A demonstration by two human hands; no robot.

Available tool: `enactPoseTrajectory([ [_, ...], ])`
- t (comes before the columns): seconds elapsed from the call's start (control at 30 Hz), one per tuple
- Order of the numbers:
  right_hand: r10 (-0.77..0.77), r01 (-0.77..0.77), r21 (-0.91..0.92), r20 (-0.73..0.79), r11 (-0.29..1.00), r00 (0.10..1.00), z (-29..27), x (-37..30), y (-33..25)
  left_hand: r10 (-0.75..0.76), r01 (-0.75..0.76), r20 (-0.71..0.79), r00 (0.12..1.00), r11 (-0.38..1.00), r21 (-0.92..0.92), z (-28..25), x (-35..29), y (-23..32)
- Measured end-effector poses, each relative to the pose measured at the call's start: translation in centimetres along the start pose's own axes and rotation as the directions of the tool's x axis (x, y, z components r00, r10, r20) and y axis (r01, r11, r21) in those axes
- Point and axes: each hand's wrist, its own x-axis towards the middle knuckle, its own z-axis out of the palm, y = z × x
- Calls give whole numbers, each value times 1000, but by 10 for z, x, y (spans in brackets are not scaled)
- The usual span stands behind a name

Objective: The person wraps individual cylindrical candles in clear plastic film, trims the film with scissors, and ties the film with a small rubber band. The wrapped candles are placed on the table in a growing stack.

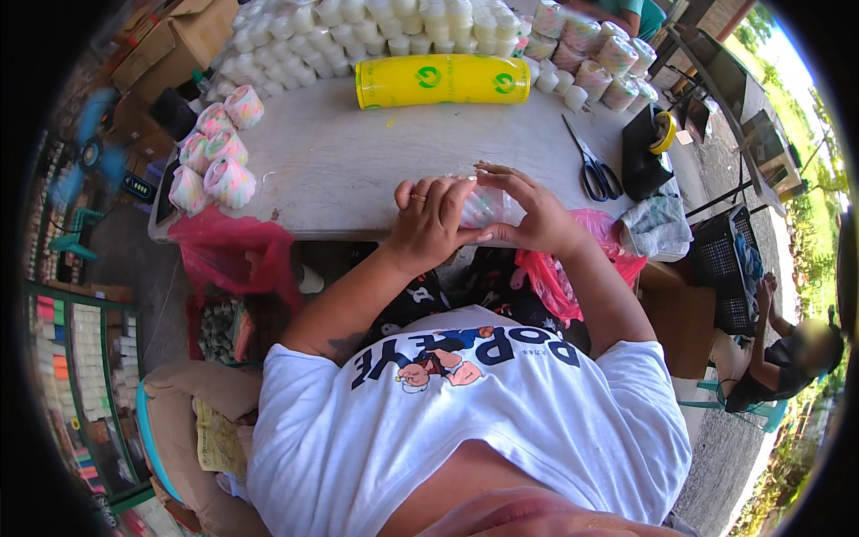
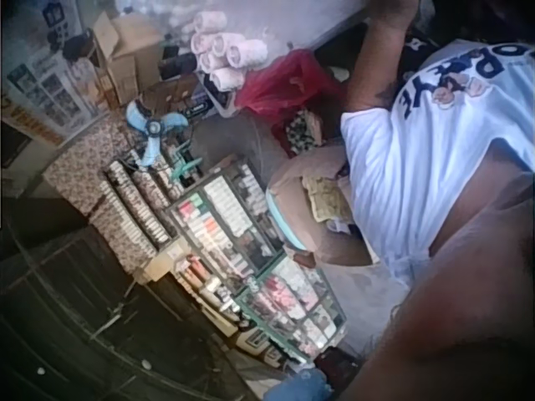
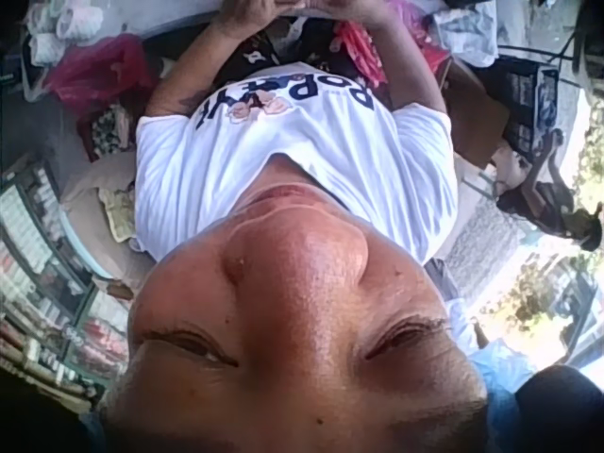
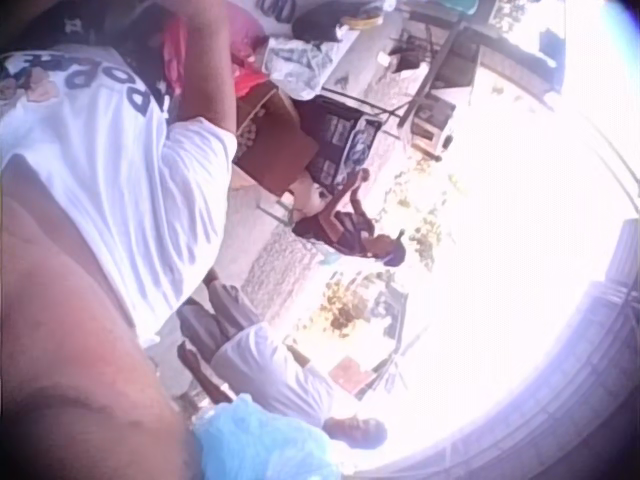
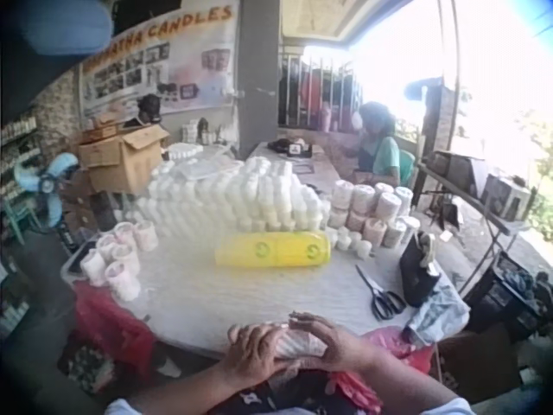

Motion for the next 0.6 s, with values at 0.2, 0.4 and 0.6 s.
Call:
enactPoseTrajectory([
  [0.2, 27, -28, -34, -43, 999, 999, 11, -8, 7, -6, 25, 246, 969, 997, -75, -8, 20, -15],
  [0.4, 495, -479, 614, 161, 627, 854, -12, -9, 33, 4, 6, 256, 967, 999, -37, -22, 33, -8],
  [0.6, 459, -668, 577, 487, 470, 743, -15, 5, 46, -19, 59, 567, 824, 997, -52, -9, 58, -4],
])
